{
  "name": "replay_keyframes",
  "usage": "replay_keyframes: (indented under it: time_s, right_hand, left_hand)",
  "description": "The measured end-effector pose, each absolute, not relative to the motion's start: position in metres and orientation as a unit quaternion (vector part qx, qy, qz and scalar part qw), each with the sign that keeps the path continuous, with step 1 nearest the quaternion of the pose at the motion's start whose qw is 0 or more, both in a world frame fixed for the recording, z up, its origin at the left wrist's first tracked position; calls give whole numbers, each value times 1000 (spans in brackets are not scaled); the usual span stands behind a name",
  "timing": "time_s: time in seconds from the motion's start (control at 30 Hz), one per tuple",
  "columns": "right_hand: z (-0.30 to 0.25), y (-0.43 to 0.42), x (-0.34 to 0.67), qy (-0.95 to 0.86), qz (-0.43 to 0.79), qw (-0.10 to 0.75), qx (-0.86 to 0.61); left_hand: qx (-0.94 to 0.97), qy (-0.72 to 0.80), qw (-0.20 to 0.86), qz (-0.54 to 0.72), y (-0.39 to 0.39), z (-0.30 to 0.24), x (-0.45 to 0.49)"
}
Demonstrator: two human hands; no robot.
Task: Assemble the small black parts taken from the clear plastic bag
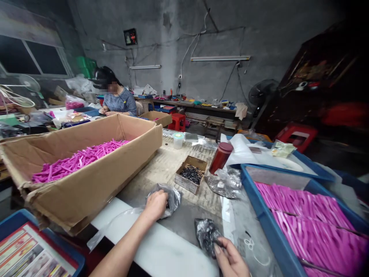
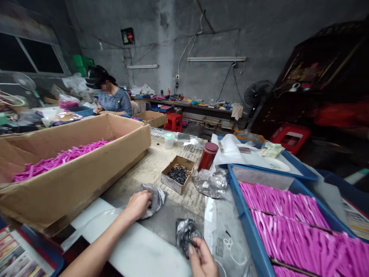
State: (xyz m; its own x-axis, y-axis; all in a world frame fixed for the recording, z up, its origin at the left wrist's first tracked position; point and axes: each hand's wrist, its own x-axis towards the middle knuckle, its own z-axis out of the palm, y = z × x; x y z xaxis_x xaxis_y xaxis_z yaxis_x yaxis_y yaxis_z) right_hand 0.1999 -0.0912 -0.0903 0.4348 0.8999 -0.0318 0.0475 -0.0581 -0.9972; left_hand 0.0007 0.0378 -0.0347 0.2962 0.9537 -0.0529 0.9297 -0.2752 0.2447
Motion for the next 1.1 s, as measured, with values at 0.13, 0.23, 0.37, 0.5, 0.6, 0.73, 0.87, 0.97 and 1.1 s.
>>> replay_keyframes:
  time_s: [0.13,0.23,0.37,0.5,0.6,0.73,0.87,0.97,1.1]
  right_hand:
    - [-89,-92,204,-384,369,571,-625]
    - [-89,-92,212,-389,395,549,-626]
    - [-88,-92,217,-391,423,530,-623]
    - [-90,-93,217,-393,437,525,-615]
    - [-91,-94,217,-395,440,529,-609]
    - [-91,-96,216,-394,442,529,-608]
    - [-86,-97,211,-390,423,538,-616]
    - [-83,-97,207,-390,385,554,-627]
    - [-81,-96,209,-396,393,546,-625]
  left_hand:
    - [801,583,123,61,34,-26,-3]
    - [798,585,129,63,35,-23,-7]
    - [795,588,135,62,38,-24,-9]
    - [794,589,136,63,39,-25,-11]
    - [795,589,132,63,37,-23,-12]
    - [797,590,120,54,35,-24,-10]
    - [800,588,111,44,36,-29,-3]
    - [801,588,109,44,37,-32,1]
    - [800,587,114,57,36,-34,0]
